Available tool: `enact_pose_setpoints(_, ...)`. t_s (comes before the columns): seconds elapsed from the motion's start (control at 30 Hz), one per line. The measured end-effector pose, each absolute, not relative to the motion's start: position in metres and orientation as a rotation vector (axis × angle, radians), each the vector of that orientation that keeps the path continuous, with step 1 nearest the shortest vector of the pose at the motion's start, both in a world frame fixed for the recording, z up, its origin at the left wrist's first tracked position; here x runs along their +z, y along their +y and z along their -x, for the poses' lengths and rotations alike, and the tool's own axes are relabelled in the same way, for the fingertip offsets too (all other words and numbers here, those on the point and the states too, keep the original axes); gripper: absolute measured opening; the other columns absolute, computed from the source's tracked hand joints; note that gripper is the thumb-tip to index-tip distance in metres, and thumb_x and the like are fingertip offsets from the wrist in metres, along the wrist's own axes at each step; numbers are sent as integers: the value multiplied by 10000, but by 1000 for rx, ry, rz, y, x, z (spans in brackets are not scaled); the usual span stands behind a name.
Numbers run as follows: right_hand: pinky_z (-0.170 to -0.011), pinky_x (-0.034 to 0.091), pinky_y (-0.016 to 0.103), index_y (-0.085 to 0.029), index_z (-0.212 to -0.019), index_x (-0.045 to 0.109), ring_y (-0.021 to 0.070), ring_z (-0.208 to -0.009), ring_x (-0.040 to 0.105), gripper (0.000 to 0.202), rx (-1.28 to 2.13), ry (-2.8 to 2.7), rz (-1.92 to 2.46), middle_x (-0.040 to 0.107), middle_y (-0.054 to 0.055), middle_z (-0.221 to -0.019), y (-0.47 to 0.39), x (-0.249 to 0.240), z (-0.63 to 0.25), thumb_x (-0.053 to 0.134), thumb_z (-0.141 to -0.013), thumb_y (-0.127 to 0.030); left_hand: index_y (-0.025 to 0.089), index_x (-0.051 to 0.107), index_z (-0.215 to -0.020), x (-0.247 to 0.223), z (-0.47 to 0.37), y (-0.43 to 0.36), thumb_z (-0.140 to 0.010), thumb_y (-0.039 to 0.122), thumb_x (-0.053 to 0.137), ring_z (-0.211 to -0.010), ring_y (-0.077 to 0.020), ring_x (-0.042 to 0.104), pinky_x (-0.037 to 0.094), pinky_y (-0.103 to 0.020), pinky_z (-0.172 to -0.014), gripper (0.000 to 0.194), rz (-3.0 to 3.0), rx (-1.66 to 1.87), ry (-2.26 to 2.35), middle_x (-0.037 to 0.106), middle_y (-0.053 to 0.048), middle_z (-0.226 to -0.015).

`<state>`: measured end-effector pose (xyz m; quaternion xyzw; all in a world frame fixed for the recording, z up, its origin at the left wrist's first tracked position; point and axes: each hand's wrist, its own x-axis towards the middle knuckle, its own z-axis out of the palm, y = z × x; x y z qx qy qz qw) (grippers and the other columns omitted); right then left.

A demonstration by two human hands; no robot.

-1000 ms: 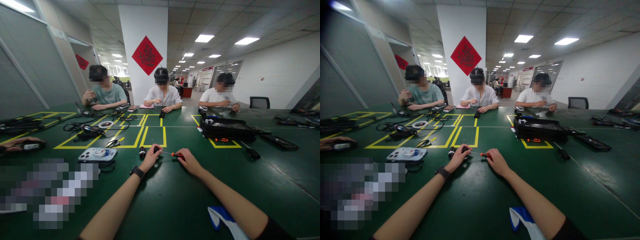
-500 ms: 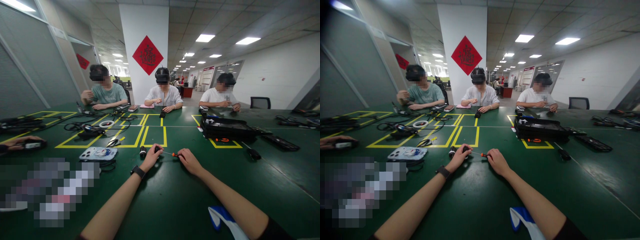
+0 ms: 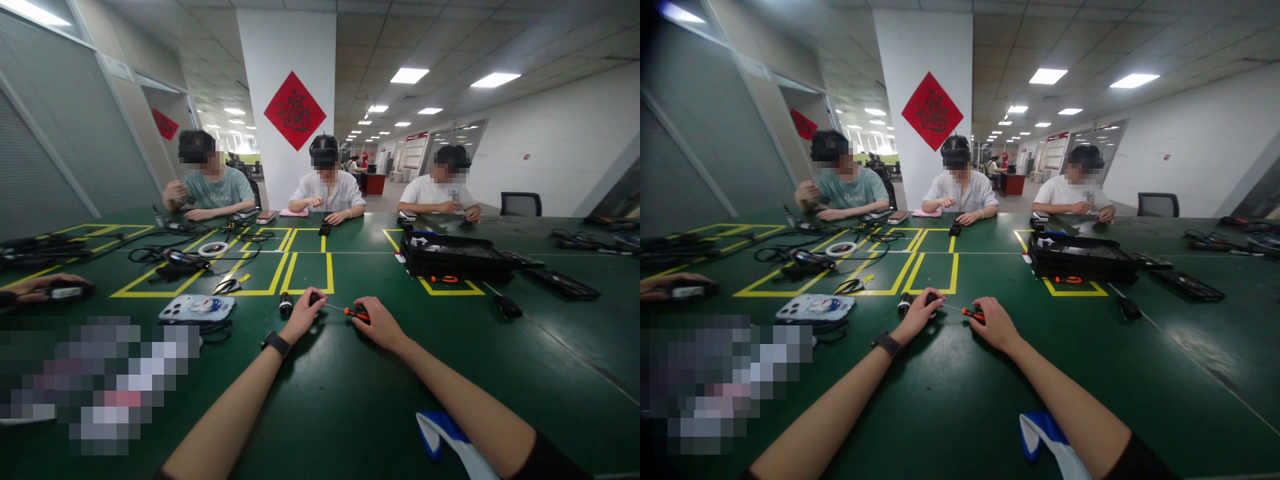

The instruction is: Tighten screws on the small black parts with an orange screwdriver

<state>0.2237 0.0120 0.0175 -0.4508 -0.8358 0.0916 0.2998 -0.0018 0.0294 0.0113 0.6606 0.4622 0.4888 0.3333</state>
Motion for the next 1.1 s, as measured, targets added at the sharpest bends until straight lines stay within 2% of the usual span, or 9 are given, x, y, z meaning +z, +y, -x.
enact_pose_setpoints(0.1, -822, 382, 335, -171, -952, 553, 190, -915, 472, 158, 239, -2234, 1201, 542, 64, -942, 13, 18, -223, 489, -821, -230, 192, 533, -861, 11, 2, 30, -767, 321, 502, -816, -150, 536, 408, -280, -762, 163, -1720, 1276, 1201, 598, -18, -884)
enact_pose_setpoints(0.2, -819, 380, 331, -173, -883, 571, 183, -905, 474, 138, 249, -2272, 1161, 547, 60, -923, 13, 18, -224, 440, -845, -196, 189, 533, -855, 11, 1, 30, -762, 319, 505, -808, -147, 536, 412, -276, -758, 162, -1710, 1276, 1205, 598, -17, -866)
enact_pose_setpoints(0.4, -798, 391, 331, -175, -955, 551, 187, -895, 486, 146, 292, -2275, 1126, 547, 60, -943, 12, 20, -225, 502, -823, -214, 189, 531, -876, 8, 2, 31, -771, 390, 493, -723, -136, 534, 416, -260, -682, 230, -1699, 1263, 1232, 578, 1, -763)
enact_pose_setpoints(0.63, -814, 390, 330, -182, -1041, 520, 195, -922, 483, 277, 290, -2263, 1133, 543, 63, -985, 11, 19, -224, 569, -791, -292, 193, 528, -864, 6, 3, 34, -771, 412, 501, -725, -131, 525, 409, -253, -686, 239, -1741, 1263, 1239, 578, 5, -779)
enact_pose_setpoints(0.77, -819, 381, 330, -178, -1007, 544, 186, -918, 480, 199, 278, -2279, 1144, 548, 62, -959, 12, 18, -224, 456, -864, -285, 194, 521, -869, 8, 2, 32, -777, 410, 496, -729, -131, 523, 408, -257, -699, 236, -1746, 1250, 1218, 569, 7, -783)
enact_pose_setpoints(0.87, -813, 378, 322, -180, -944, 562, 171, -894, 481, 215, 276, -2300, 1137, 551, 52, -926, 13, 18, -225, 359, -904, -240, 197, 519, -874, 8, 2, 31, -780, 413, 491, -724, -132, 521, 409, -258, -690, 238, -1740, 1242, 1211, 564, 9, -782)
enact_pose_setpoints(1.1, -794, 380, 318, -171, -950, 544, 175, -877, 486, 156, 268, -2295, 1146, 547, 58, -919, 14, 16, -225, 419, -874, -224, 195, 525, -869, 8, 2, 32, -776, 401, 496, -750, -133, 523, 410, -263, -723, 227, -1762, 1263, 1230, 573, 6, -807)
